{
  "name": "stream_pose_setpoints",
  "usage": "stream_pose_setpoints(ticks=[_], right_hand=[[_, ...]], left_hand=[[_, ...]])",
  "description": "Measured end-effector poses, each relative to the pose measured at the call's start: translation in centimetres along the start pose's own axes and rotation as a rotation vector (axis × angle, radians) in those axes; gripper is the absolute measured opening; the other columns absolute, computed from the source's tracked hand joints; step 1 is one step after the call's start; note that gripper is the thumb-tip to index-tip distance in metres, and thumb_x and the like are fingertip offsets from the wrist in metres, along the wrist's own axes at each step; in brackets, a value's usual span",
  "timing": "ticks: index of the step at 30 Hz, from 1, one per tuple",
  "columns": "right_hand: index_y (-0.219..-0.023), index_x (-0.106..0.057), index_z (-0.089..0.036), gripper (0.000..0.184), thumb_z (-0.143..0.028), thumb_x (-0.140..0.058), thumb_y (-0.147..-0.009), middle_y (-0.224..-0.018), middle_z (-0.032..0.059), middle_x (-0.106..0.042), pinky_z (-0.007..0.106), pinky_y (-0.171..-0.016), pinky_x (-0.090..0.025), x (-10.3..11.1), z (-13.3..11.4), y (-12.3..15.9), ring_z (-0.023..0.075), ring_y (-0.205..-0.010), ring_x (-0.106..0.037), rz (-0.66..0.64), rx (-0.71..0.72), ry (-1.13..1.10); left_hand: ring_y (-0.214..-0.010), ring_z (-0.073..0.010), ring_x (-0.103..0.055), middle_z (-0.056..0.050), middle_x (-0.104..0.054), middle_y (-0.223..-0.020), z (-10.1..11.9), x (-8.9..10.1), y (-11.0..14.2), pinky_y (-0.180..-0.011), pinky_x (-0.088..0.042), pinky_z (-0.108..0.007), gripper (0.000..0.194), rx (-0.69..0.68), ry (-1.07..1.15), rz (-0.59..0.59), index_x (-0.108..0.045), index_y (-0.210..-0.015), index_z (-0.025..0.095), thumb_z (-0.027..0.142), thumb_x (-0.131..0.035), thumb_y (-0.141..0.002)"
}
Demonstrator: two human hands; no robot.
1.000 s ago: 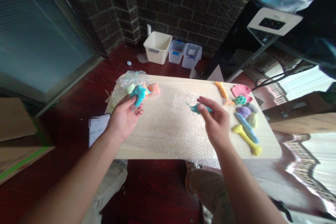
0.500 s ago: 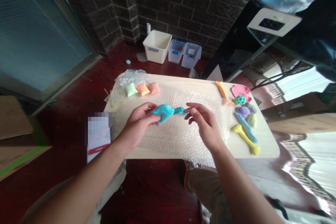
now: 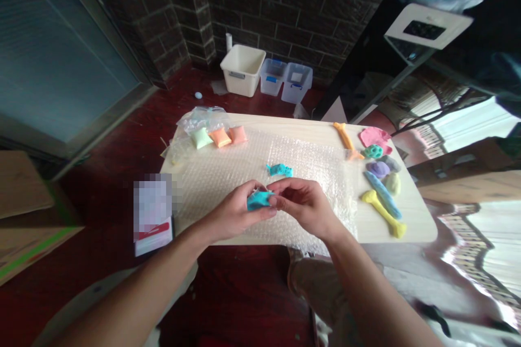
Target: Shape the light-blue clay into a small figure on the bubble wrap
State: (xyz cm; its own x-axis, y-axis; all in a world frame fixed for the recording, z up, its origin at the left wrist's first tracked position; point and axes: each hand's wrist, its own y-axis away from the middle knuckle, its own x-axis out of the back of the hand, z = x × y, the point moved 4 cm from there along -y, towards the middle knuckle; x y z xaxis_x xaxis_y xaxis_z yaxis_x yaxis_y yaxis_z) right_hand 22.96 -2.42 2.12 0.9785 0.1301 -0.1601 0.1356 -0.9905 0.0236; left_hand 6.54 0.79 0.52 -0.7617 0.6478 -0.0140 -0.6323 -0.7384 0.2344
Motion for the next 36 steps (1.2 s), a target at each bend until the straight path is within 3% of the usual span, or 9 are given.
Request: stream_pose_setpoints(ticks=[6, 16, 19, 22, 25, 27, 31, 36], right_hand=[[-0.094, -0.083, -0.021, 0.013, -0.028, -0.087, -0.084, -0.077, 0.0011, -0.076, 0.027, -0.061, -0.054, 0.4, 0.2, -0.1, 0.0109, -0.063, -0.062, 0.045, -0.035, 0.039], [-0.087, -0.081, -0.020, 0.019, -0.039, -0.083, -0.087, -0.070, -0.0003, -0.070, 0.026, -0.055, -0.049, 0.3, -0.1, -0.1, 0.0105, -0.058, -0.057, 0.069, -0.070, 0.072], [-0.087, -0.082, -0.021, 0.021, -0.042, -0.083, -0.088, -0.066, -0.0009, -0.068, 0.027, -0.056, -0.049, 0.2, 0.0, -0.1, 0.0110, -0.057, -0.057, 0.079, -0.071, 0.060], [-0.092, -0.084, -0.022, 0.021, -0.042, -0.085, -0.085, -0.066, -0.0008, -0.070, 0.028, -0.057, -0.050, 0.2, 0.0, -0.2, 0.0119, -0.058, -0.058, 0.109, -0.061, 0.033], [-0.094, -0.083, -0.021, 0.023, -0.039, -0.090, -0.081, -0.065, -0.0002, -0.072, 0.028, -0.058, -0.050, 0.4, 0.2, -0.4, 0.0127, -0.058, -0.062, 0.158, -0.071, -0.013], [-0.089, -0.081, -0.020, 0.023, -0.039, -0.090, -0.080, -0.064, 0.0006, -0.073, 0.027, -0.057, -0.050, 0.6, 0.3, -0.5, 0.0130, -0.058, -0.063, 0.188, -0.082, -0.036], [-0.078, -0.078, -0.018, 0.028, -0.044, -0.087, -0.083, -0.063, 0.0015, -0.071, 0.026, -0.050, -0.048, 0.9, 0.2, -0.5, 0.0117, -0.052, -0.061, 0.243, -0.087, 0.004], [-0.083, -0.082, -0.020, 0.028, -0.047, -0.080, -0.090, -0.064, 0.0023, -0.071, 0.028, -0.052, -0.049, 0.0, -0.3, 0.0, 0.0130, -0.054, -0.060, 0.172, -0.018, 0.119]], left_hand=[[-0.049, -0.0101, -0.048, 0.005, -0.054, -0.060, -0.8, -0.6, 0.4, -0.046, -0.037, -0.023, 0.035, 0.117, 0.006, -0.175, -0.064, -0.088, 0.017, 0.044, -0.085, -0.080], [-0.039, -0.0092, -0.043, 0.003, -0.053, -0.052, -0.3, -0.1, 0.4, -0.039, -0.032, -0.023, 0.032, 0.149, 0.000, -0.026, -0.054, -0.069, 0.020, 0.042, -0.071, -0.086], [-0.044, -0.0109, -0.046, 0.003, -0.053, -0.053, 0.0, -0.1, 0.2, -0.045, -0.036, -0.025, 0.030, 0.050, -0.099, -0.027, -0.056, -0.068, 0.021, 0.037, -0.061, -0.092], [-0.066, -0.0153, -0.061, -0.001, -0.068, -0.074, 0.4, -0.3, 0.1, -0.065, -0.047, -0.029, 0.016, -0.113, -0.239, -0.042, -0.068, -0.085, 0.020, 0.031, -0.060, -0.094], [-0.081, -0.0195, -0.065, -0.004, -0.074, -0.090, 0.2, -0.5, 0.0, -0.077, -0.048, -0.032, 0.016, -0.176, -0.331, -0.039, -0.072, -0.098, 0.020, 0.034, -0.068, -0.091], [-0.079, -0.0201, -0.063, -0.003, -0.072, -0.087, -0.2, -0.4, -0.1, -0.073, -0.046, -0.032, 0.026, -0.154, -0.383, -0.002, -0.071, -0.096, 0.020, 0.043, -0.077, -0.086], [-0.066, -0.0167, -0.054, 0.001, -0.063, -0.072, -0.4, 0.3, -0.2, -0.062, -0.037, -0.029, 0.040, -0.139, -0.524, 0.182, -0.064, -0.082, 0.020, 0.055, -0.082, -0.078], [-0.053, -0.0132, -0.045, 0.003, -0.057, -0.058, 0.4, 0.8, 0.0, -0.056, -0.027, -0.029, 0.040, -0.186, -0.606, 0.314, -0.052, -0.068, 0.022, 0.046, -0.083, -0.078]])
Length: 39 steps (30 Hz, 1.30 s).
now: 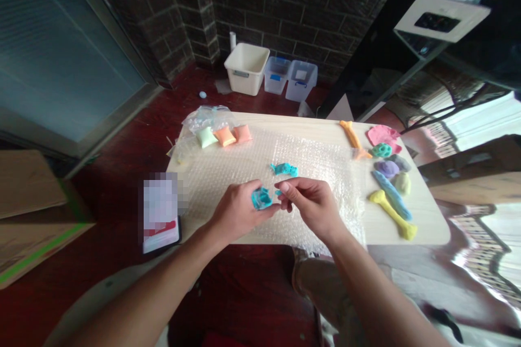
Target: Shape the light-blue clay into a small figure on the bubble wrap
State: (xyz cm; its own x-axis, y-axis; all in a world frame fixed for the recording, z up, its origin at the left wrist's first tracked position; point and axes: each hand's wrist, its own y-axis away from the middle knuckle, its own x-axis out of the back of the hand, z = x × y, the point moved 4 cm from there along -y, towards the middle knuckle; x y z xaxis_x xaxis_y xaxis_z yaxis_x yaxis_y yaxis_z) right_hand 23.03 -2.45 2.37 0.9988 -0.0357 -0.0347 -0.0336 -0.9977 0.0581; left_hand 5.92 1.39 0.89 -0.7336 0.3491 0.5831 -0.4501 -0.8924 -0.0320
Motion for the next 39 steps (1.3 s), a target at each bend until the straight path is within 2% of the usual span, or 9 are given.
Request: stream_pose_setpoints(ticks=[4, 7, 10, 14, 20, 23, 29, 34, 39], right_hand=[[-0.112, -0.083, -0.023, 0.026, -0.040, -0.078, -0.093, -0.083, 0.0056, -0.076, 0.034, -0.065, -0.055, -0.7, -0.5, 0.7, 0.0182, -0.072, -0.067, -0.045, 0.147, 0.146], [-0.124, -0.080, -0.025, 0.031, -0.036, -0.076, -0.095, -0.090, 0.0069, -0.073, 0.039, -0.073, -0.056, -0.9, -0.9, 0.9, 0.0202, -0.079, -0.067, -0.077, 0.263, 0.347], [-0.127, -0.078, -0.026, 0.031, -0.033, -0.073, -0.097, -0.090, 0.0069, -0.072, 0.039, -0.072, -0.055, -0.9, -1.1, 1.0, 0.0201, -0.079, -0.066, -0.086, 0.333, 0.467], [-0.127, -0.078, -0.028, 0.029, -0.027, -0.070, -0.099, -0.099, 0.0084, -0.073, 0.037, -0.070, -0.058, -1.0, -1.4, 1.1, 0.0200, -0.081, -0.067, -0.101, 0.400, 0.529], [-0.127, -0.077, -0.025, 0.029, -0.023, -0.068, -0.099, -0.101, 0.0102, -0.072, 0.039, -0.075, -0.061, -1.3, -1.7, 1.5, 0.0221, -0.087, -0.069, -0.118, 0.505, 0.607], [-0.125, -0.076, -0.023, 0.027, -0.023, -0.067, -0.099, -0.103, 0.0103, -0.072, 0.037, -0.072, -0.061, -1.4, -1.8, 1.5, 0.0208, -0.084, -0.068, -0.141, 0.505, 0.625], [-0.116, -0.073, -0.018, 0.020, -0.022, -0.070, -0.097, -0.098, 0.0080, -0.070, 0.035, -0.069, -0.057, -1.2, -1.8, 1.4, 0.0170, -0.076, -0.062, -0.178, 0.457, 0.571], [-0.115, -0.072, -0.018, 0.021, -0.025, -0.072, -0.096, -0.090, 0.0053, -0.067, 0.034, -0.070, -0.055, -1.0, -1.7, 1.3, 0.0167, -0.075, -0.062, -0.180, 0.415, 0.585], [-0.110, -0.071, -0.018, 0.018, -0.022, -0.073, -0.093, -0.091, 0.0048, -0.066, 0.033, -0.068, -0.054, -1.2, -1.7, 1.2, 0.0164, -0.075, -0.062, -0.216, 0.363, 0.577]], left_hand=[[-0.054, -0.0172, -0.053, 0.002, -0.058, -0.059, 0.5, 0.5, 0.1, -0.055, -0.026, -0.029, 0.036, -0.018, -0.064, 0.079, -0.051, -0.073, 0.025, 0.042, -0.082, -0.079], [-0.065, -0.0246, -0.065, -0.002, -0.064, -0.068, 0.6, 0.2, 0.3, -0.057, -0.031, -0.030, 0.031, -0.031, -0.142, 0.064, -0.052, -0.085, 0.025, 0.043, -0.078, -0.082], [-0.073, -0.0295, -0.071, -0.006, -0.069, -0.077, 0.2, -0.4, 0.4, -0.059, -0.034, -0.031, 0.026, -0.029, -0.233, -0.005, -0.053, -0.097, 0.025, 0.039, -0.072, -0.087], [-0.076, -0.0318, -0.073, -0.008, -0.073, -0.083, -0.5, -0.7, 0.4, -0.060, -0.036, -0.033, 0.023, -0.013, -0.256, -0.074, -0.052, -0.101, 0.024, 0.037, -0.069, -0.091], [-0.083, -0.0307, -0.076, -0.009, -0.080, -0.097, -0.5, -0.3, 0.4, -0.064, -0.039, -0.033, 0.020, -0.041, -0.323, -0.037, -0.057, -0.102, 0.026, 0.035, -0.071, -0.090], [-0.083, -0.0304, -0.077, -0.009, -0.081, -0.096, -0.4, -0.3, 0.4, -0.064, -0.039, -0.033, 0.016, -0.064, -0.380, -0.029, -0.059, -0.097, 0.025, 0.032, -0.071, -0.089], [-0.076, -0.0273, -0.076, -0.005, -0.078, -0.082, -0.1, -0.4, 0.3, -0.060, -0.038, -0.032, 0.011, -0.132, -0.423, -0.024, -0.059, -0.091, 0.024, 0.026, -0.069, -0.088], [-0.074, -0.0268, -0.076, -0.005, -0.077, -0.081, -0.1, -0.5, 0.4, -0.061, -0.040, -0.032, 0.010, -0.201, -0.407, -0.021, -0.059, -0.091, 0.023, 0.026, -0.068, -0.088], [-0.074, -0.0266, -0.076, -0.004, -0.077, -0.081, -0.3, -0.5, 0.5, -0.061, -0.039, -0.031, 0.014, -0.198, -0.381, -0.017, -0.059, -0.090, 0.023, 0.018, -0.070, -0.085]])
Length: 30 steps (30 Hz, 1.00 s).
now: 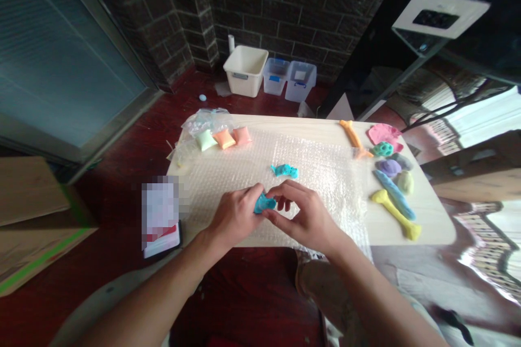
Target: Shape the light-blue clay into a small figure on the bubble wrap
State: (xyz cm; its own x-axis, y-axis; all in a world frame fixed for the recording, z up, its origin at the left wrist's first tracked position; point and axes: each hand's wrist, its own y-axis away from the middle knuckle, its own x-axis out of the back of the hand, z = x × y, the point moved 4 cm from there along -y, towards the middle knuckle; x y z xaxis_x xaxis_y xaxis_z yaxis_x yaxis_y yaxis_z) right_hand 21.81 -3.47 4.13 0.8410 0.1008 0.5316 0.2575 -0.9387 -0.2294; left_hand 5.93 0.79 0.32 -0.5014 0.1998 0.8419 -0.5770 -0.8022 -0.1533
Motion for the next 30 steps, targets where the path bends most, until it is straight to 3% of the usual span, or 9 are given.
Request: stream_pose_setpoints(ticks=[4, 10, 16, 21, 24, 30], right_hand=[[-0.109, -0.073, -0.018, 0.018, -0.020, -0.075, -0.091, -0.097, 0.0064, -0.066, 0.033, -0.070, -0.056, -0.13, -0.15, 0.02, 0.0170, -0.078, -0.061, -0.008, 0.030, -0.024], [-0.129, -0.070, -0.019, 0.036, -0.018, -0.071, -0.094, -0.104, 0.0091, -0.068, 0.035, -0.073, -0.060, -0.05, 0.03, 0.43, 0.0187, -0.084, -0.064, 0.042, 0.092, 0.005], [-0.141, -0.066, -0.020, 0.043, -0.023, -0.066, -0.098, -0.113, 0.0135, -0.069, 0.046, -0.083, -0.062, -0.40, 0.28, 0.59, 0.0251, -0.096, -0.068, 0.033, 0.152, 0.163], [-0.129, -0.069, -0.019, 0.035, -0.022, -0.071, -0.094, -0.110, 0.0103, -0.068, 0.036, -0.073, -0.060, -0.46, 0.05, 0.28, 0.0207, -0.089, -0.066, 0.033, 0.022, -0.050], [-0.120, -0.069, -0.019, 0.029, -0.023, -0.074, -0.092, -0.111, 0.0097, -0.066, 0.035, -0.074, -0.060, -0.51, 0.06, 0.12, 0.0214, -0.095, -0.065, 0.028, -0.054, -0.171], [-0.114, -0.067, -0.019, 0.026, -0.019, -0.075, -0.089, -0.110, 0.0087, -0.064, 0.036, -0.077, -0.058, -0.60, 0.06, 0.13, 0.0229, -0.100, -0.063, -0.007, -0.028, -0.183]], left_hand=[[-0.076, -0.0251, -0.075, -0.003, -0.077, -0.083, -0.18, 0.11, -0.02, -0.062, -0.038, -0.030, 0.021, 0.043, 0.058, 0.002, -0.056, -0.088, 0.023, 0.010, -0.070, -0.079], [-0.068, -0.0237, -0.069, -0.001, -0.069, -0.070, -0.27, 0.27, -0.35, -0.060, -0.032, -0.030, 0.024, 0.123, 0.127, 0.025, -0.051, -0.083, 0.024, 0.012, -0.070, -0.076], [-0.060, -0.0192, -0.063, 0.002, -0.062, -0.062, -0.10, 0.49, -0.43, -0.057, -0.031, -0.029, 0.026, 0.159, 0.228, 0.067, -0.046, -0.075, 0.025, 0.012, -0.068, -0.074], [-0.065, -0.0220, -0.069, -0.001, -0.069, -0.068, -0.05, 0.55, -0.17, -0.059, -0.034, -0.030, 0.018, 0.097, 0.124, 0.078, -0.052, -0.082, 0.024, 0.014, -0.067, -0.077], [-0.070, -0.0242, -0.072, -0.003, -0.075, -0.076, -0.04, 0.38, 0.06, -0.060, -0.036, -0.031, 0.012, 0.050, 0.043, 0.051, -0.056, -0.087, 0.024, 0.017, -0.065, -0.082], [-0.075, -0.0255, -0.075, -0.003, -0.078, -0.082, -0.01, 0.20, 0.09, -0.061, -0.042, -0.030, 0.016, 0.026, -0.008, 0.010, -0.058, -0.090, 0.024, 0.018, -0.070, -0.082]])
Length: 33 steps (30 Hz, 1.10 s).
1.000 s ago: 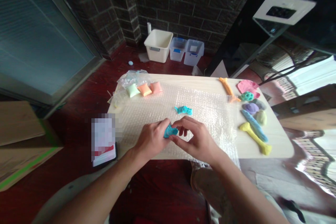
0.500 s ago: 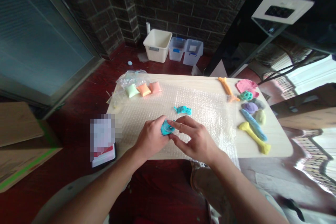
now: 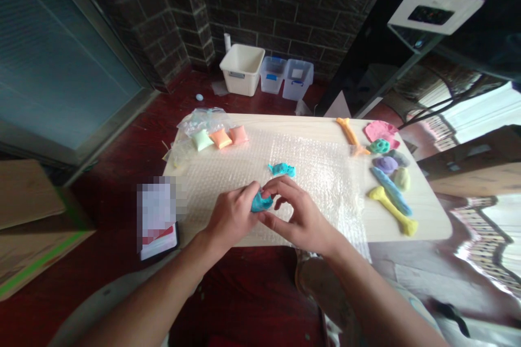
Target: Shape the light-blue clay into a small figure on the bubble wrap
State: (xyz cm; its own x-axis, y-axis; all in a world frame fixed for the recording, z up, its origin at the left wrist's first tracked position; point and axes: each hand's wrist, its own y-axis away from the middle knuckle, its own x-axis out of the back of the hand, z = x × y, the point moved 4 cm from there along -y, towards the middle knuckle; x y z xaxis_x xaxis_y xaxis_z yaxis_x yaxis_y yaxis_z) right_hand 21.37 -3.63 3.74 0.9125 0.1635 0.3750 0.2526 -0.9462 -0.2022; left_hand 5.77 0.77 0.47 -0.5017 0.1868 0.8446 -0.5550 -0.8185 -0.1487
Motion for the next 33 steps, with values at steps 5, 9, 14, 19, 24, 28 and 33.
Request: stream_pose_setpoints(ticks=[5, 9, 14, 19, 24, 28, 33], right_hand=[[-0.127, -0.065, -0.019, 0.037, -0.016, -0.070, -0.091, -0.115, 0.0101, -0.065, 0.038, -0.079, -0.058, 0.05, -0.15, 0.20, 0.0230, -0.101, -0.062, 0.013, 0.047, 0.114], [-0.129, -0.066, -0.019, 0.037, -0.017, -0.069, -0.092, -0.116, 0.0114, -0.066, 0.040, -0.083, -0.059, -0.15, -0.33, 0.15, 0.0245, -0.104, -0.064, 0.016, 0.048, 0.169], [-0.111, -0.069, -0.019, 0.024, -0.018, -0.074, -0.088, -0.119, 0.0119, -0.065, 0.036, -0.076, -0.060, -0.55, -0.06, 0.01, 0.0242, -0.104, -0.065, 0.047, -0.022, 0.063], [-0.120, -0.068, -0.019, 0.031, -0.017, -0.072, -0.089, -0.126, 0.0136, -0.064, 0.038, -0.081, -0.060, -0.55, 0.15, 0.16, 0.0259, -0.113, -0.064, 0.032, 0.021, 0.080], [-0.126, -0.067, -0.018, 0.033, -0.019, -0.067, -0.094, -0.121, 0.0126, -0.067, 0.038, -0.084, -0.058, -0.25, 0.14, 0.18, 0.0247, -0.108, -0.065, 0.000, 0.055, 0.191], [-0.121, -0.064, -0.016, 0.029, -0.020, -0.066, -0.093, -0.103, 0.0083, -0.068, 0.036, -0.076, -0.057, -0.59, 0.35, 0.31, 0.0195, -0.083, -0.065, -0.035, 0.003, 0.309], [-0.114, -0.062, -0.017, 0.020, -0.021, -0.064, -0.094, -0.092, 0.0062, -0.067, 0.035, -0.072, -0.054, -0.91, 0.21, 0.48, 0.0197, -0.078, -0.064, 0.046, 0.026, 0.390]], left_hand=[[-0.075, -0.0258, -0.076, -0.004, -0.078, -0.079, -0.11, 0.26, -0.30, -0.061, -0.043, -0.030, 0.015, 0.059, -0.023, 0.047, -0.059, -0.091, 0.024, 0.015, -0.068, -0.083], [-0.074, -0.0258, -0.076, -0.004, -0.077, -0.076, -0.24, 0.44, -0.23, -0.061, -0.043, -0.030, 0.013, 0.081, -0.057, 0.080, -0.060, -0.088, 0.024, 0.016, -0.069, -0.084], [-0.078, -0.0259, -0.077, -0.006, -0.080, -0.087, -0.32, 0.32, 0.02, -0.061, -0.045, -0.029, 0.011, 0.030, -0.098, 0.056, -0.060, -0.091, 0.023, 0.016, -0.067, -0.086], [-0.077, -0.0266, -0.077, -0.007, -0.080, -0.087, -0.43, 0.29, -0.13, -0.060, -0.043, -0.030, 0.009, 0.030, -0.116, 0.037, -0.060, -0.094, 0.022, 0.023, -0.068, -0.090], [-0.074, -0.0261, -0.077, -0.005, -0.078, -0.079, -0.46, 0.34, -0.28, -0.059, -0.039, -0.031, 0.010, 0.031, -0.136, 0.096, -0.060, -0.090, 0.023, 0.024, -0.070, -0.090], [-0.072, -0.0250, -0.076, -0.005, -0.077, -0.076, -0.34, 0.46, -0.15, -0.057, -0.038, -0.030, 0.010, 0.019, -0.214, 0.131, -0.061, -0.089, 0.023, 0.025, -0.070, -0.091], [-0.072, -0.0241, -0.075, -0.006, -0.076, -0.076, 0.22, 0.65, -0.20, -0.056, -0.037, -0.031, 0.005, -0.046, -0.284, 0.105, -0.062, -0.092, 0.021, 0.024, -0.065, -0.095]])
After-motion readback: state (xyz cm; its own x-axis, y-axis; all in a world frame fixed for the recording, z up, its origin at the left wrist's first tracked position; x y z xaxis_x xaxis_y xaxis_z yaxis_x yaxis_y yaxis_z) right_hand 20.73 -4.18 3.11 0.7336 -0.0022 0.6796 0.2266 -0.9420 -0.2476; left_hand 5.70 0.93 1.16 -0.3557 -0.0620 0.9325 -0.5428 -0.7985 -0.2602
